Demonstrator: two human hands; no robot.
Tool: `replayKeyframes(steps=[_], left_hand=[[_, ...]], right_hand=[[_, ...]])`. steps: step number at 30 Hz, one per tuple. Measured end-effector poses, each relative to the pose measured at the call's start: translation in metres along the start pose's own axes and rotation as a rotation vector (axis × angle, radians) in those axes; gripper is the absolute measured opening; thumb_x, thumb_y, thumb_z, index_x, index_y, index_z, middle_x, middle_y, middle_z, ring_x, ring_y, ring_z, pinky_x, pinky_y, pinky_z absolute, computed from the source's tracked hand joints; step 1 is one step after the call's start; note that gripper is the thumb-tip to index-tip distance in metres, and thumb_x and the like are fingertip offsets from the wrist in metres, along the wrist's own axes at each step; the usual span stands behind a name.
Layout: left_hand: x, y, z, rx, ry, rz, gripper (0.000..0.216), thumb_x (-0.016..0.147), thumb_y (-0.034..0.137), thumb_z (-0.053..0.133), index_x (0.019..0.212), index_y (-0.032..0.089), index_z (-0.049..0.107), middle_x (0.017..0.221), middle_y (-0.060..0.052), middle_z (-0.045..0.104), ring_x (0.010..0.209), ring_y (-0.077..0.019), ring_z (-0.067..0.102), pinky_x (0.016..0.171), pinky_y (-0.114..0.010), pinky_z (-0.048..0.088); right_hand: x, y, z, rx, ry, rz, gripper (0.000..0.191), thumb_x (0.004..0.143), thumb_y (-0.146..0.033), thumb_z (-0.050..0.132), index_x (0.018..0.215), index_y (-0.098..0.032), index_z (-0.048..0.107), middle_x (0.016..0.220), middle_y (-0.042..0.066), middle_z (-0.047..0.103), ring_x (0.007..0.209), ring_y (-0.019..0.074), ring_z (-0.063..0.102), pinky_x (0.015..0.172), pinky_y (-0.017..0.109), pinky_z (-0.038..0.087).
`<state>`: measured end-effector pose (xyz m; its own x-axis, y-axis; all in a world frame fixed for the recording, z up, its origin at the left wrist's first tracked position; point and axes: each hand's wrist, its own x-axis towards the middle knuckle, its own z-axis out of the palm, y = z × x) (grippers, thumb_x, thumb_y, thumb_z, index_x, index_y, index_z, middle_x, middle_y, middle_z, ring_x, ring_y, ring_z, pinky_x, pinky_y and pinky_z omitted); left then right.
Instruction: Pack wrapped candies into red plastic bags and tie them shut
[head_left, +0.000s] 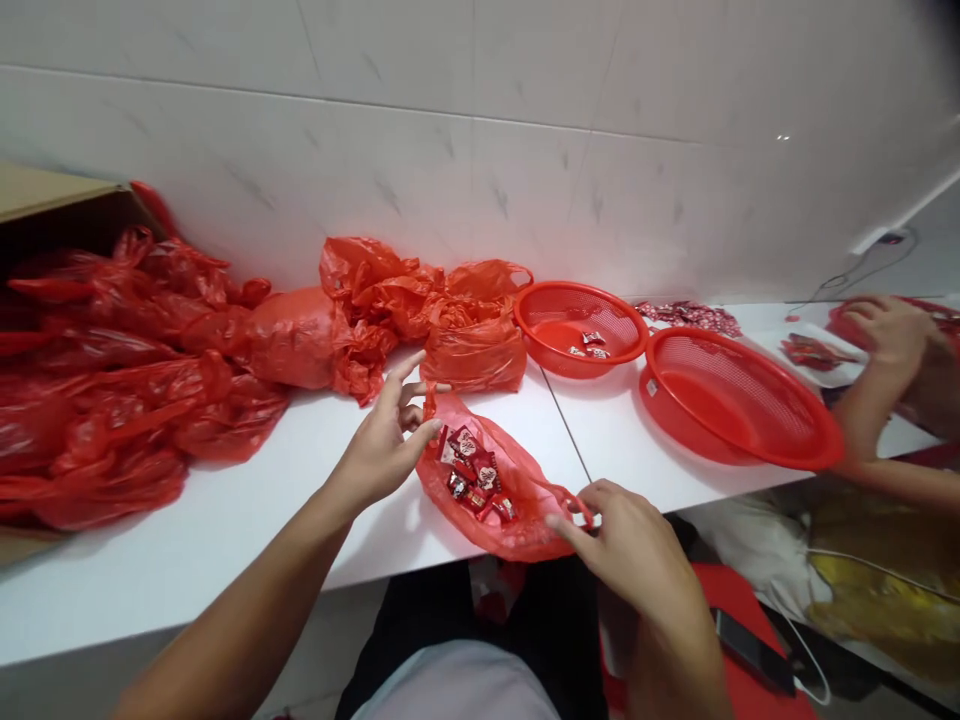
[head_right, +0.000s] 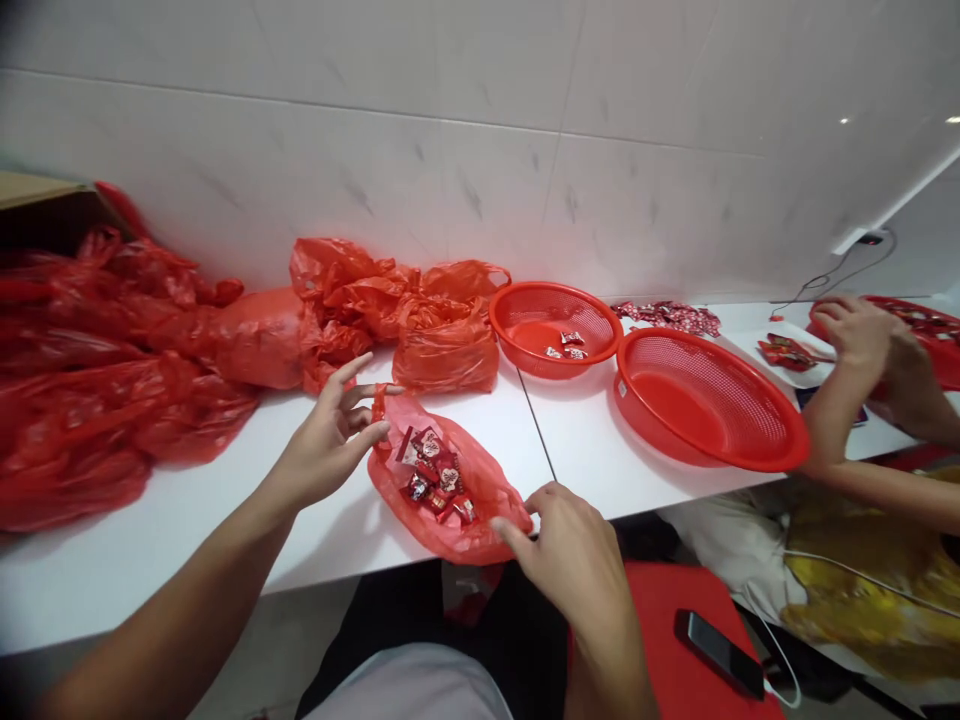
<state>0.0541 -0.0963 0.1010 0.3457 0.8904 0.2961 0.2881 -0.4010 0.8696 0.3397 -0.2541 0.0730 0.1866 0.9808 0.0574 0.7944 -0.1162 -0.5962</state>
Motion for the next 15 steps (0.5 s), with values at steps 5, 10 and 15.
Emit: replayKeyframes(steps=[5,10,15], left_hand=[[0.002,0.022,-0.026,0.278,0.094,0.044,0.034,0.097,0.029,0.064,0.13,0.026,0.069,0.12,-0.007,0.073,0.086,-0.0182,0.071,0.084,-0.035,0.06],[0.0,0.052,-0.04,0.335,0.054,0.172,0.038,0.095,0.032,0.067,0.132,0.028,0.068,0.133,-0.006,0.071,0.094,-0.0199,0.073,0.084,-0.034,0.063],[0.008,0.079,-0.049,0.35,-0.018,0.254,0.037,0.095,0.028,0.066,0.131,0.027,0.069,0.124,-0.008,0.075,0.097,-0.0231,0.076,0.086,-0.037,0.064]], right_hand=[[0.027,0.018,-0.007,0.418,-0.002,-0.139,0.039,0.099,-0.045,0.062,0.07,-0.023,0.074,0.097,0.008,0.074,0.092,0.0232,0.07,0.083,0.034,0.051],[0.038,0.019,-0.008,0.892,0.157,-0.392,0.013,0.097,-0.033,0.071,0.096,-0.029,0.083,0.144,0.008,0.063,0.136,0.0293,0.058,0.103,0.04,0.051],[0.051,-0.011,-0.002,1.101,0.139,-0.515,0.027,0.097,-0.028,0.072,0.124,-0.033,0.07,0.12,0.007,0.073,0.123,0.0263,0.066,0.108,0.049,0.049]])
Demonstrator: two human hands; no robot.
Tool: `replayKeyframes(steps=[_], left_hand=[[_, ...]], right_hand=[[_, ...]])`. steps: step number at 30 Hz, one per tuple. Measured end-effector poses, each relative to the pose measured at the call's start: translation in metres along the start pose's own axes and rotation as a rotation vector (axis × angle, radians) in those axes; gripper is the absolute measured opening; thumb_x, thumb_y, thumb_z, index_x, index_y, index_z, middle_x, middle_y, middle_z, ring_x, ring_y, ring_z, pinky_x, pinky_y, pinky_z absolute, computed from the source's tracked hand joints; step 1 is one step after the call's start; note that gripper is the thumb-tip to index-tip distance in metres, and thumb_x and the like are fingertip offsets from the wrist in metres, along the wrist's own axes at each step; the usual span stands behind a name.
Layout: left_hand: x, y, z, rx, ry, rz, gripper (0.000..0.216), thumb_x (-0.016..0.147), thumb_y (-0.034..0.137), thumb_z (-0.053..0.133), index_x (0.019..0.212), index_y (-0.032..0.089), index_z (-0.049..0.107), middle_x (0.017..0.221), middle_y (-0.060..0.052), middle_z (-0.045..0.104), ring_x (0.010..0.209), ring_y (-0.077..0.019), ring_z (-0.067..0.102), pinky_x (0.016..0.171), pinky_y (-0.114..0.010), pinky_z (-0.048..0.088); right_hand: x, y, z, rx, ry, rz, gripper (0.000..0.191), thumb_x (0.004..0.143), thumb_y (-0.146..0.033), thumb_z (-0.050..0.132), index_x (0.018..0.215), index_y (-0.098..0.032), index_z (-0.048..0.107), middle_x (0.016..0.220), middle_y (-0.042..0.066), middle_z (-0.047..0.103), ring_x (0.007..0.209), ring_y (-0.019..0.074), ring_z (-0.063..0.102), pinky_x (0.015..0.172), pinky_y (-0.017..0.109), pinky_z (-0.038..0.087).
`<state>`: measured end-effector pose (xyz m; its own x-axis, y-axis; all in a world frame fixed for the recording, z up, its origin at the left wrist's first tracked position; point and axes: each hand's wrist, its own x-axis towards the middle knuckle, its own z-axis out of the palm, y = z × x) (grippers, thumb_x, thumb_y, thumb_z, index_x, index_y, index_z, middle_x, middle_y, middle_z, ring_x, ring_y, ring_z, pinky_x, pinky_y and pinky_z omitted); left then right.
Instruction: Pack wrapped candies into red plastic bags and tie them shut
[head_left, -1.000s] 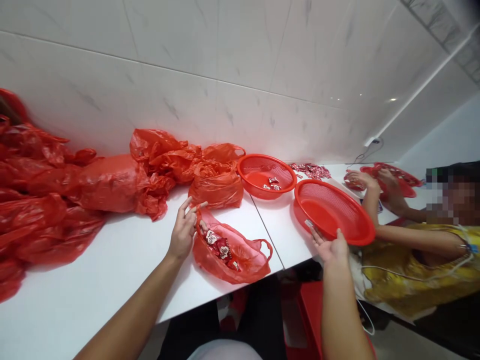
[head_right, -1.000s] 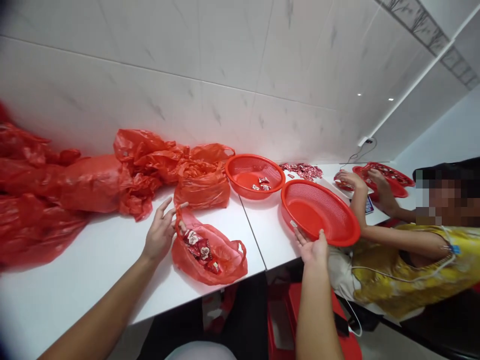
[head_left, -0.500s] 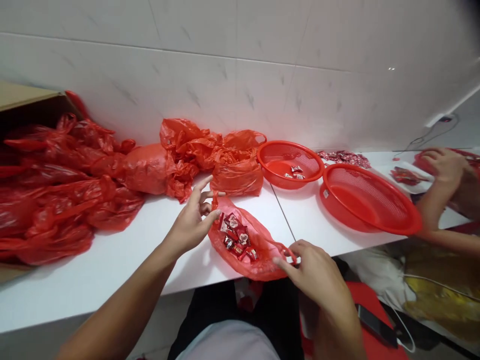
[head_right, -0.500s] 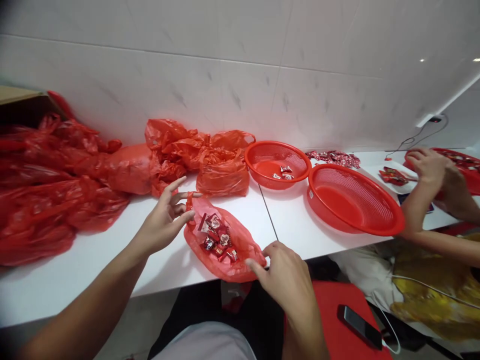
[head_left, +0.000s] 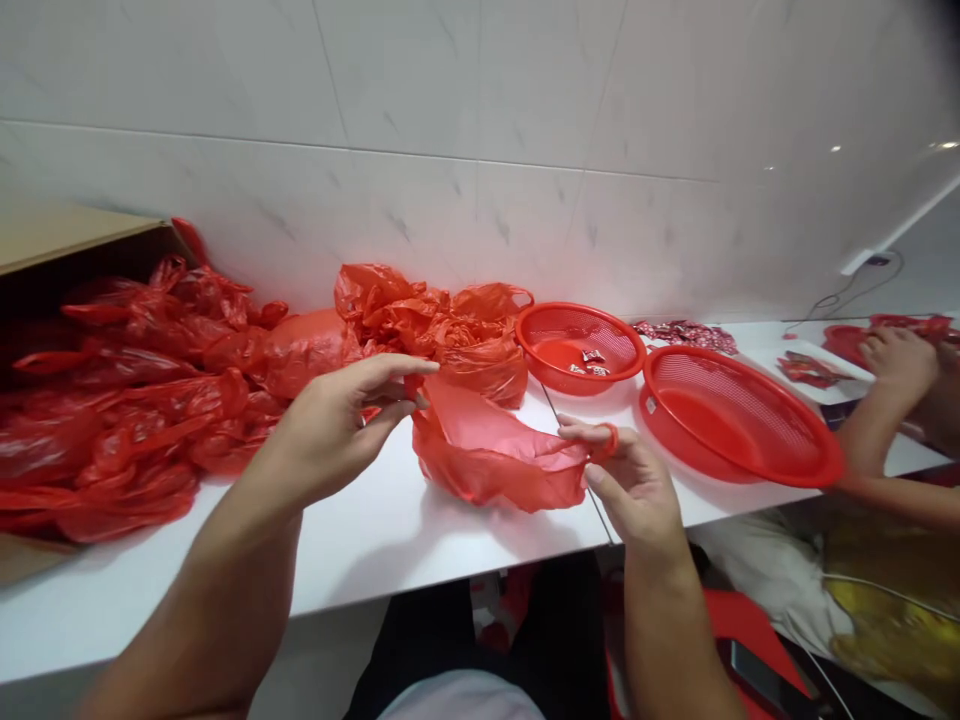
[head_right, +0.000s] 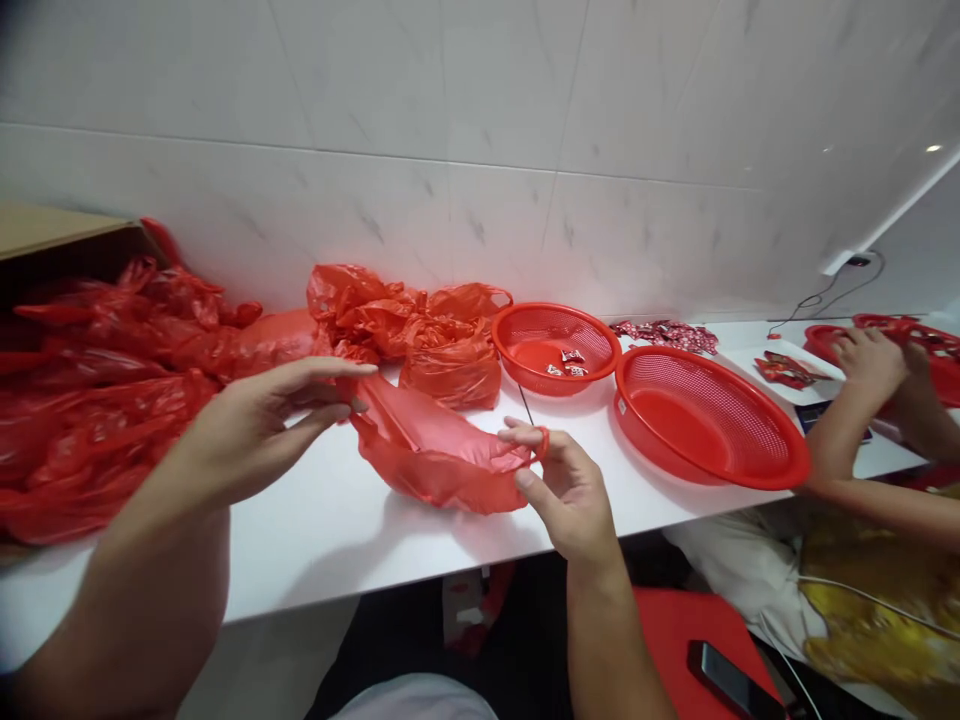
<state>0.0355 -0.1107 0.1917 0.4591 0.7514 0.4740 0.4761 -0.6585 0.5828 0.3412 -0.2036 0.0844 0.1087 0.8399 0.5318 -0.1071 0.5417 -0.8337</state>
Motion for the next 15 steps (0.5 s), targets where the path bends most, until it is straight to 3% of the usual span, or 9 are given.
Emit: replayKeyframes(steps=[3,6,8,10,11,13,15], left_hand=[[0.01,0.016,0.0,0.052,-0.029,0.023,0.036,0.094,0.028,0.067,0.13,0.027,0.07,0.111,-0.006,0.079,0.095,-0.0227,0.077,0.085,-0.035,0.063],[0.017,0.036,0.011,0.072,-0.129,0.083,0.033,0.094,0.029,0.067,0.127,0.026,0.071,0.1,-0.003,0.081,0.089,-0.0214,0.077,0.081,-0.032,0.061],[0.02,0.049,0.02,0.072,-0.2,0.146,0.018,0.095,0.032,0.067,0.108,0.027,0.078,0.09,-0.002,0.08,0.08,-0.0207,0.076,0.074,-0.031,0.059],[0.024,0.057,0.027,0.068,-0.234,0.201,0.015,0.094,0.038,0.069,0.094,0.028,0.081,0.088,-0.002,0.079,0.078,-0.0212,0.074,0.072,-0.032,0.057],[0.025,0.057,0.028,0.065,-0.215,0.212,0.016,0.092,0.041,0.072,0.096,0.028,0.081,0.091,-0.003,0.078,0.081,-0.0221,0.074,0.074,-0.033,0.057],[0.026,0.05,0.032,0.064,-0.126,0.197,0.03,0.09,0.045,0.075,0.113,0.027,0.078,0.104,-0.005,0.078,0.093,-0.0241,0.073,0.083,-0.035,0.058],[0.022,0.035,0.036,0.027,-0.096,0.144,0.041,0.092,0.045,0.072,0.129,0.025,0.072,0.114,-0.006,0.077,0.1,-0.0238,0.072,0.088,-0.035,0.057]], right_hand=[[0.019,-0.006,0.022,-0.007,-0.119,0.108,0.056,0.092,-0.03,0.079,0.142,-0.035,0.054,0.086,-0.002,0.067,0.083,0.0179,0.067,0.084,0.036,0.056],[0.037,-0.011,0.05,-0.179,-0.301,0.286,0.084,0.078,-0.031,0.09,0.15,-0.031,0.046,0.07,-0.009,0.053,0.06,0.0129,0.05,0.059,0.025,0.045],[0.047,-0.011,0.068,-0.289,-0.344,0.301,0.07,0.077,-0.03,0.088,0.14,-0.028,0.057,0.07,-0.007,0.055,0.06,0.0129,0.049,0.056,0.024,0.041],[0.053,-0.007,0.081,-0.334,-0.346,0.238,0.028,0.086,-0.031,0.076,0.113,-0.024,0.069,0.079,-0.002,0.063,0.068,0.015,0.055,0.061,0.025,0.043],[0.056,-0.005,0.084,-0.331,-0.34,0.208,0.013,0.092,-0.033,0.068,0.099,-0.023,0.07,0.081,0.0,0.065,0.072,0.0156,0.057,0.063,0.026,0.045],[0.058,0.0,0.083,-0.285,-0.314,0.225,0.029,0.101,-0.042,0.055,0.086,-0.022,0.067,0.075,0.0,0.062,0.067,0.0147,0.056,0.061,0.026,0.044],[0.058,0.004,0.077,-0.2,-0.281,0.347,0.046,0.104,-0.059,0.046,0.086,-0.022,0.066,0.06,-0.003,0.053,0.053,0.0125,0.048,0.051,0.025,0.04]])
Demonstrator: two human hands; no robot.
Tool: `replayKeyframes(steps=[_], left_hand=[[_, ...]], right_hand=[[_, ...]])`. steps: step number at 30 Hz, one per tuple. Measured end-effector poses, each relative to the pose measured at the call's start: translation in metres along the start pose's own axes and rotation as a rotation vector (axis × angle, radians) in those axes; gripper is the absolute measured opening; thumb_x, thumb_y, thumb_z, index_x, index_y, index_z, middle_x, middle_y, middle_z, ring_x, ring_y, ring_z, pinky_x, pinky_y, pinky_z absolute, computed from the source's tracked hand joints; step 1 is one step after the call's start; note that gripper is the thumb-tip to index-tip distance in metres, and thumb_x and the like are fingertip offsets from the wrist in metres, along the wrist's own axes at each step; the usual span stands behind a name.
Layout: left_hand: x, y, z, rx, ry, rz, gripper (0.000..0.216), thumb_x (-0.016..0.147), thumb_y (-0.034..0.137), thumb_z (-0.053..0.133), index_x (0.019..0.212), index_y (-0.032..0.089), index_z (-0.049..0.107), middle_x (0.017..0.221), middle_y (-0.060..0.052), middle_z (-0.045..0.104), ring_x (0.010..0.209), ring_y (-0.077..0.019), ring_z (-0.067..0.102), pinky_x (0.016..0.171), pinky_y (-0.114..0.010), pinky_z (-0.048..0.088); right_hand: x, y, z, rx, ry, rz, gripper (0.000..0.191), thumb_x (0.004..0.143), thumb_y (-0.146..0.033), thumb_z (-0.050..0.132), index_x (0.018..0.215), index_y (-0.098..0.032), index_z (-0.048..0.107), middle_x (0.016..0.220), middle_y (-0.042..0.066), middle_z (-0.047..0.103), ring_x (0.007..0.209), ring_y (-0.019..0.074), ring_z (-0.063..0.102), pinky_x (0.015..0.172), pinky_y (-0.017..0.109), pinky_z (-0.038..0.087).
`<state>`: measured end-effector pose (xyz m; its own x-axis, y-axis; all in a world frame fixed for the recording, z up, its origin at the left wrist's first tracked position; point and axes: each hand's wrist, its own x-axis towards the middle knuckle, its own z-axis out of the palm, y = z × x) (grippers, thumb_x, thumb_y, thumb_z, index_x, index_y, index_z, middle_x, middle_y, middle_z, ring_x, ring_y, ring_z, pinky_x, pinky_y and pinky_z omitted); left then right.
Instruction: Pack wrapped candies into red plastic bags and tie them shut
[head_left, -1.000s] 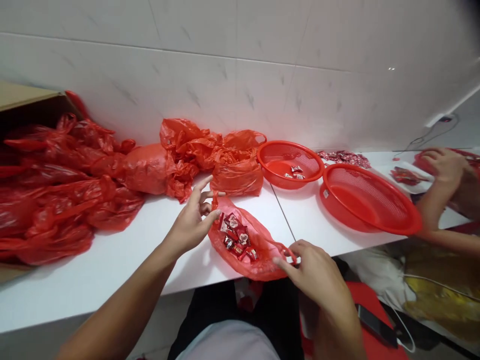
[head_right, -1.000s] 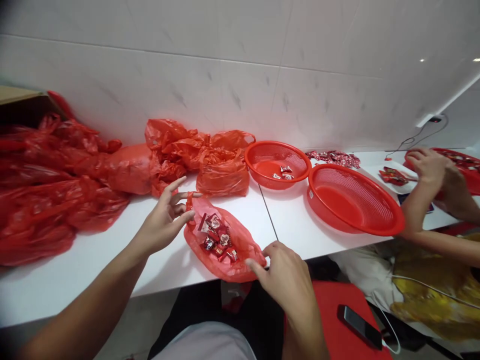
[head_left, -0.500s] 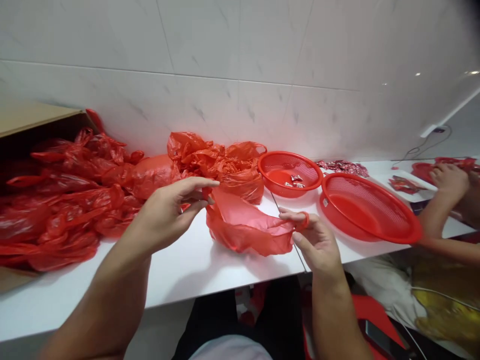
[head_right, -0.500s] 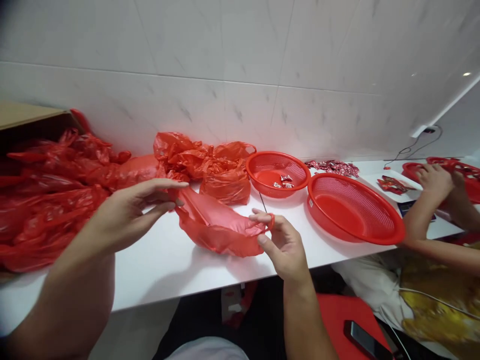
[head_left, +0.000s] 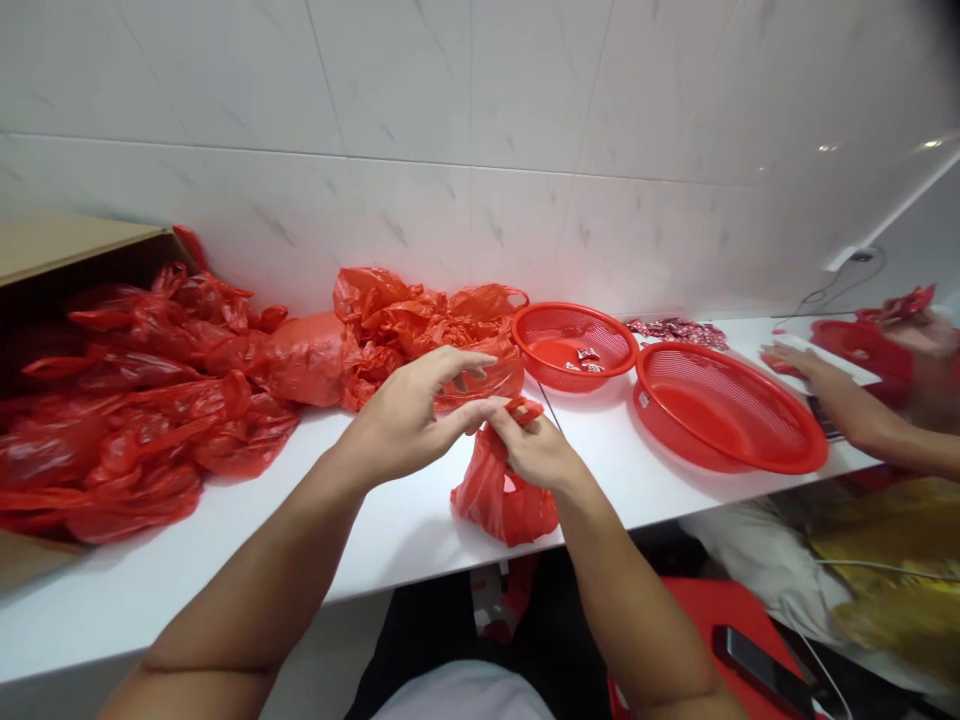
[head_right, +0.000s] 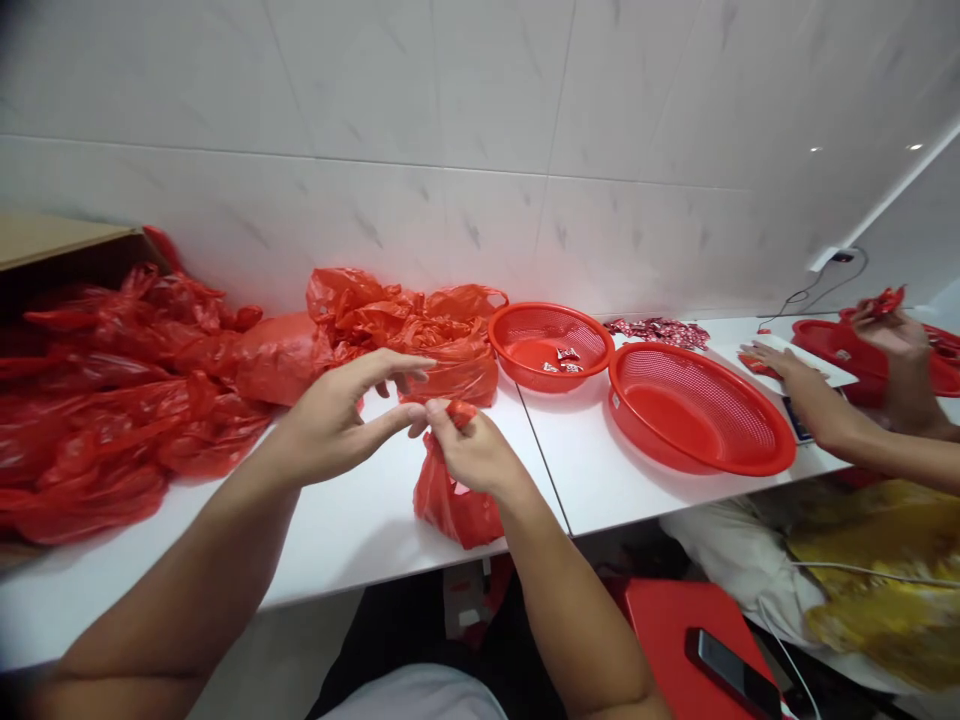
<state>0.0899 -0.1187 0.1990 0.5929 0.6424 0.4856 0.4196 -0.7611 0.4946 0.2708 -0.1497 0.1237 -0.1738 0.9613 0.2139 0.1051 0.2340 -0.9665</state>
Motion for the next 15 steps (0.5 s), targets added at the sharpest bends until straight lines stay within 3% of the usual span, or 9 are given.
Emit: replayKeyframes(steps=[2,4,7,10,12,13,15], left_hand=[[-0.009,-0.015,0.008,-0.087,-0.082,-0.07,0.03,0.098,0.04,0.066,0.122,0.024,0.074,0.109,-0.005,0.078,0.094,-0.0211,0.073,0.082,-0.031,0.057],[-0.019,-0.024,0.018,-0.155,-0.125,-0.127,0.02,0.099,0.036,0.063,0.102,0.022,0.078,0.094,-0.003,0.079,0.082,-0.0186,0.072,0.071,-0.028,0.055],[-0.029,-0.025,0.032,-0.178,0.035,-0.129,0.02,0.099,0.033,0.064,0.088,0.02,0.074,0.089,-0.004,0.075,0.081,-0.0186,0.069,0.072,-0.029,0.053],[-0.031,-0.025,0.044,-0.266,0.158,-0.096,0.016,0.096,0.033,0.069,0.106,0.02,0.069,0.115,-0.009,0.073,0.104,-0.0219,0.069,0.092,-0.035,0.055],[-0.029,-0.028,0.052,-0.4,0.124,-0.112,0.039,0.093,0.033,0.073,0.129,0.022,0.062,0.135,-0.012,0.067,0.116,-0.0241,0.068,0.099,-0.039,0.055],[-0.028,-0.03,0.054,-0.464,0.087,-0.128,0.046,0.092,0.034,0.074,0.135,0.022,0.06,0.137,-0.013,0.066,0.117,-0.0247,0.068,0.099,-0.039,0.055],[-0.026,-0.033,0.057,-0.509,0.05,-0.165,0.035,0.092,0.035,0.075,0.123,0.02,0.068,0.122,-0.011,0.074,0.106,-0.0241,0.071,0.094,-0.039,0.057]], right_hand=[[-0.001,0.004,-0.006,0.098,-0.003,0.127,0.058,0.101,-0.073,0.043,0.088,-0.022,0.066,0.051,-0.006,0.045,0.042,0.0112,0.041,0.043,0.024,0.035],[-0.002,0.006,-0.01,0.136,0.0,0.205,0.063,0.096,-0.08,0.045,0.087,-0.021,0.064,0.047,-0.007,0.046,0.038,0.0107,0.042,0.04,0.023,0.034],[-0.001,0.008,-0.013,0.184,-0.004,0.217,0.063,0.093,-0.082,0.047,0.092,-0.021,0.062,0.045,-0.007,0.052,0.034,0.0104,0.043,0.04,0.023,0.039],[-0.002,0.008,-0.015,0.238,-0.05,0.189,0.063,0.094,-0.082,0.046,0.099,-0.021,0.062,0.048,-0.007,0.057,0.033,0.0098,0.044,0.041,0.023,0.042],[-0.003,0.006,-0.018,0.198,-0.079,0.196,0.064,0.095,-0.08,0.048,0.09,-0.019,0.063,0.051,-0.004,0.06,0.036,0.0091,0.047,0.041,0.022,0.042],[-0.004,0.005,-0.019,0.168,-0.09,0.204,0.064,0.095,-0.08,0.049,0.084,-0.018,0.063,0.052,-0.003,0.061,0.036,0.0088,0.048,0.041,0.022,0.041],[-0.006,0.004,-0.022,0.133,-0.101,0.223,0.065,0.093,-0.08,0.051,0.077,-0.018,0.062,0.052,-0.002,0.061,0.037,0.0087,0.048,0.04,0.022,0.038]])
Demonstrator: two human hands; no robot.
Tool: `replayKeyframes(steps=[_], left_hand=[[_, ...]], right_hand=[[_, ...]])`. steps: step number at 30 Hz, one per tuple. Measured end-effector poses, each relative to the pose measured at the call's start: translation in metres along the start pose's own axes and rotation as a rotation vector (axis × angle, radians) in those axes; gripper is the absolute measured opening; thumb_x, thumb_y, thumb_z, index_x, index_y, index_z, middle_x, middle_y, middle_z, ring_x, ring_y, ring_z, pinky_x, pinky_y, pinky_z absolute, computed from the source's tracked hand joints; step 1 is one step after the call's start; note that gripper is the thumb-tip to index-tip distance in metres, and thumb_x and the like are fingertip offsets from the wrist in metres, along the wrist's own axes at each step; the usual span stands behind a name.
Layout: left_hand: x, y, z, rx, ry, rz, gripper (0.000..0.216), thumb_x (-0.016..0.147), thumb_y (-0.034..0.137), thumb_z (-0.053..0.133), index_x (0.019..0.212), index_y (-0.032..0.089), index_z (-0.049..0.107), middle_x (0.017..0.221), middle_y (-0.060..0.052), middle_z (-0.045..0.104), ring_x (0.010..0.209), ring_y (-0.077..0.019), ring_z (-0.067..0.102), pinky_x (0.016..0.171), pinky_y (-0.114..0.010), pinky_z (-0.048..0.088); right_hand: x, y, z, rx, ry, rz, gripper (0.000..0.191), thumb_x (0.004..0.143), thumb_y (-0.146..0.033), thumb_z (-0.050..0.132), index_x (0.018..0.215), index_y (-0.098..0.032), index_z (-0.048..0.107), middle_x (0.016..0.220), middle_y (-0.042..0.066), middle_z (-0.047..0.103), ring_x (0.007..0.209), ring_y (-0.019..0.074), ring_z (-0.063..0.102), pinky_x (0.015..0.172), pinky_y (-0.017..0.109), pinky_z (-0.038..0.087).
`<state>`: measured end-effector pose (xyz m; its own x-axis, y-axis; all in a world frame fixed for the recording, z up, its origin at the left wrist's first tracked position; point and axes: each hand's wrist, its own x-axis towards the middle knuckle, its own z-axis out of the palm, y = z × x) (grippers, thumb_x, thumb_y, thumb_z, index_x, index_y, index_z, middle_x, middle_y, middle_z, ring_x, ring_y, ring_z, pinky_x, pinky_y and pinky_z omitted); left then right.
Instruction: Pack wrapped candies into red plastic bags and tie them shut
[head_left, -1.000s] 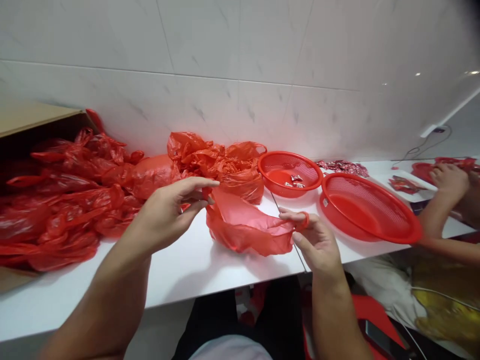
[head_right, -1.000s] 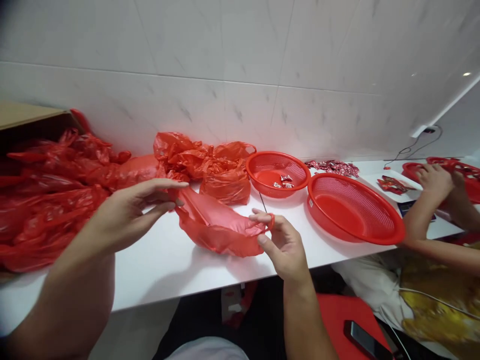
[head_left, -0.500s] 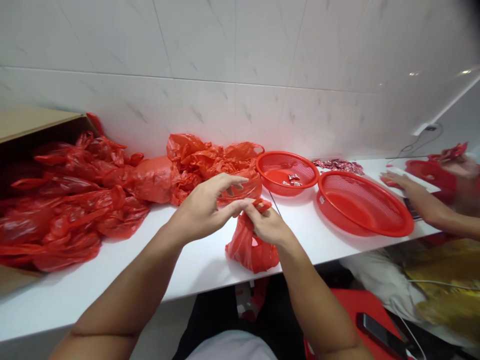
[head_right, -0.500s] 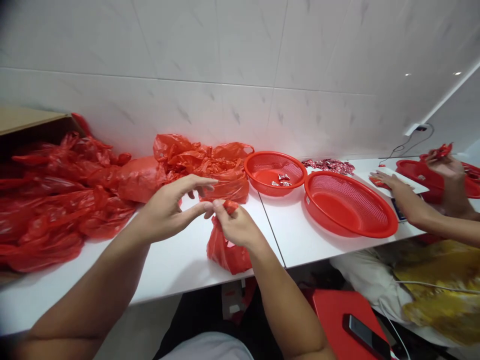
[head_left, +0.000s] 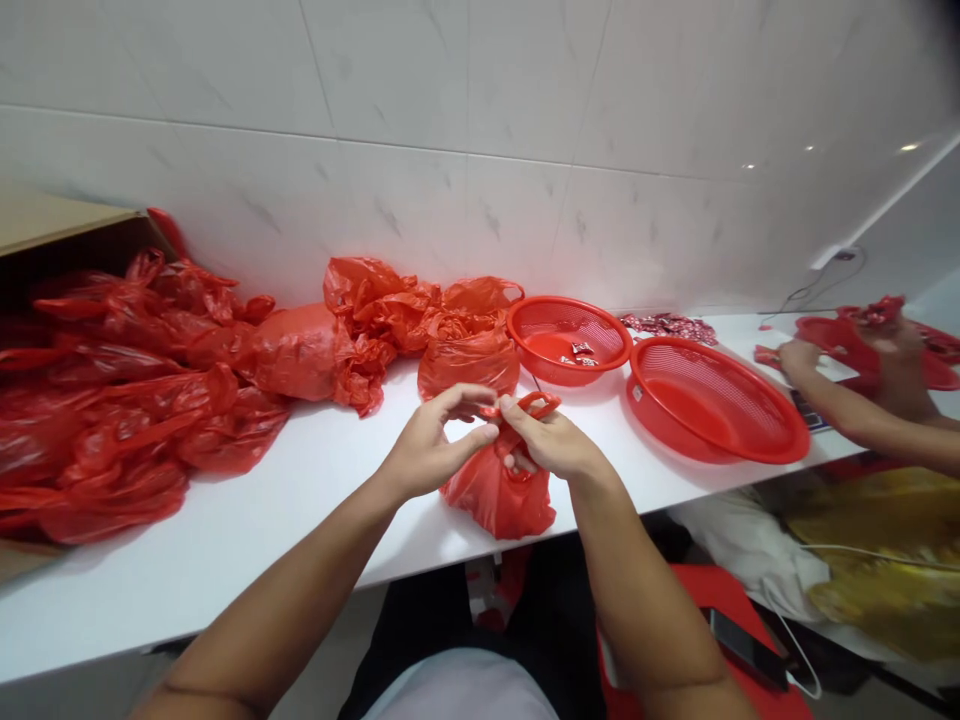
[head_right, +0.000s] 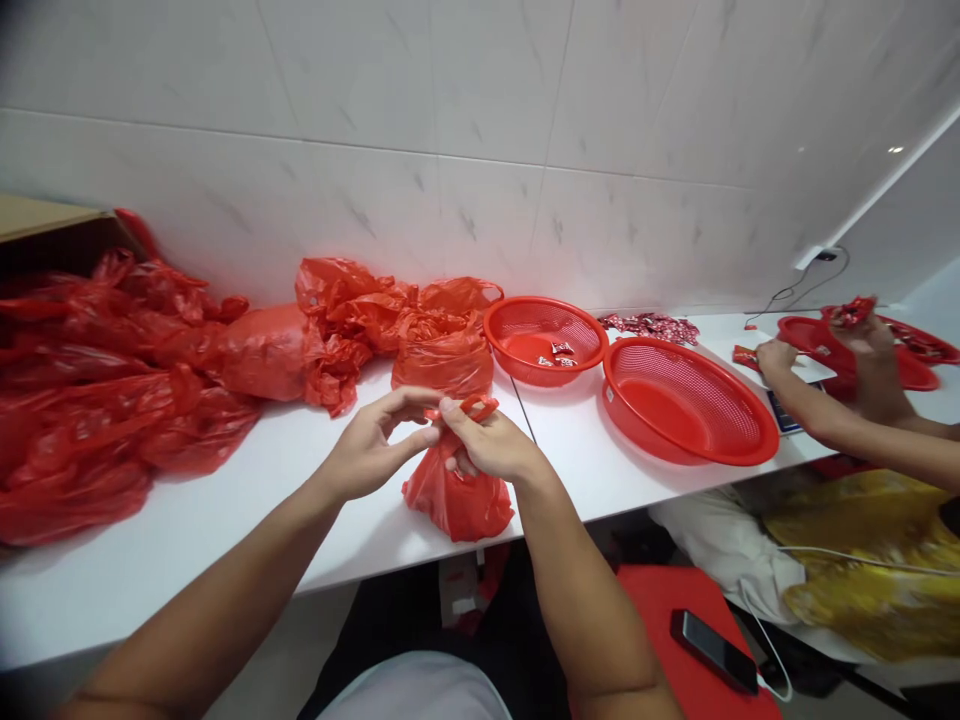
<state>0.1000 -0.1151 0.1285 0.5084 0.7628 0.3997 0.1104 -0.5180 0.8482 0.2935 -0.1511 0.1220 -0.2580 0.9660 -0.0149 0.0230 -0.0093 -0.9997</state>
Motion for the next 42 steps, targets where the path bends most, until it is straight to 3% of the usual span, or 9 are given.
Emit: replayKeyframes(steps=[5,7,11,13,20,23,32,35,42], left_hand=[[-0.005,0.006,0.001,0.088,0.064,0.056,0.019,0.093,0.034,0.075,0.081,0.019,0.071,0.084,-0.005,0.072,0.082,-0.0201,0.068,0.082,-0.036,0.055],[-0.009,0.007,0.005,0.046,0.048,0.134,0.016,0.089,0.034,0.079,0.096,0.021,0.073,0.106,-0.008,0.073,0.098,-0.0229,0.069,0.093,-0.039,0.056],[-0.011,-0.004,0.018,-0.011,0.008,0.111,0.1,0.073,0.035,0.094,0.156,0.035,0.039,0.16,-0.014,0.045,0.134,-0.0308,0.057,0.113,-0.05,0.049],[-0.009,-0.014,0.023,-0.07,-0.072,0.061,0.111,0.074,0.034,0.093,0.162,0.037,0.026,0.162,-0.015,0.043,0.144,-0.0332,0.05,0.113,-0.051,0.048],[0.001,-0.024,0.027,-0.16,-0.272,-0.087,0.05,0.086,0.031,0.08,0.133,0.021,0.065,0.118,-0.011,0.074,0.111,-0.0265,0.069,0.099,-0.041,0.053],[0.004,-0.022,0.025,-0.217,-0.346,-0.159,0.024,0.087,0.035,0.077,0.103,0.017,0.075,0.097,-0.007,0.075,0.088,-0.021,0.069,0.081,-0.034,0.054],[0.006,-0.041,0.045,-0.627,-0.322,-0.526,0.041,0.087,0.058,0.073,0.082,0.017,0.072,0.071,-0.003,0.069,0.062,-0.0161,0.059,0.061,-0.029,0.048],[0.009,-0.038,0.045,-0.464,-0.33,-0.373,0.037,0.091,0.053,0.069,0.082,0.017,0.073,0.075,-0.002,0.07,0.064,-0.0154,0.058,0.063,-0.028,0.046],[-0.003,-0.051,0.01,0.45,0.2,-0.036,0.027,0.096,0.031,0.057,0.076,0.022,0.072,0.08,-0.003,0.073,0.083,-0.0232,0.063,0.081,-0.036,0.046]], right_hand=[[0.0,0.006,-0.007,0.143,0.063,-0.012,0.065,0.093,-0.08,0.051,0.106,-0.019,0.066,0.05,-0.004,0.062,0.034,0.0102,0.049,0.04,0.021,0.04],[0.001,0.01,-0.011,0.186,0.077,-0.031,0.065,0.093,-0.08,0.051,0.108,-0.019,0.067,0.056,-0.002,0.066,0.038,0.0113,0.055,0.044,0.022,0.045],[0.0,0.014,-0.019,0.195,0.074,-0.069,0.054,0.089,-0.071,0.068,0.09,-0.017,0.07,0.067,0.0,0.07,0.043,0.0099,0.056,0.048,0.023,0.048],[-0.005,0.012,-0.023,0.172,0.032,-0.09,0.05,0.09,-0.067,0.069,0.083,-0.017,0.072,0.068,0.0,0.069,0.045,0.0094,0.055,0.051,0.024,0.049],[-0.03,0.002,-0.037,-0.169,-0.157,-0.217,0.039,0.1,-0.052,0.063,0.099,-0.019,0.083,0.081,0.004,0.073,0.065,0.0135,0.063,0.067,0.027,0.054],[-0.035,0.012,-0.041,-0.234,-0.048,-0.247,0.031,0.095,-0.045,0.072,0.115,-0.022,0.081,0.097,0.006,0.076,0.072,0.0155,0.067,0.071,0.029,0.056],[-0.031,0.061,-0.021,-0.683,0.369,-0.658,0.038,0.103,-0.022,0.054,0.133,-0.037,0.074,0.112,0.006,0.073,0.103,0.0204,0.071,0.092,0.037,0.06],[-0.036,0.062,-0.024,-0.731,0.432,-0.684,0.039,0.104,-0.027,0.056,0.141,-0.032,0.068,0.115,0.009,0.072,0.107,0.0222,0.07,0.095,0.039,0.059],[-0.094,0.096,-0.038,-0.715,0.867,-0.309,0.044,0.108,-0.04,0.04,0.117,-0.02,0.077,0.123,0.015,0.073,0.109,0.0287,0.071,0.098,0.045,0.056]])
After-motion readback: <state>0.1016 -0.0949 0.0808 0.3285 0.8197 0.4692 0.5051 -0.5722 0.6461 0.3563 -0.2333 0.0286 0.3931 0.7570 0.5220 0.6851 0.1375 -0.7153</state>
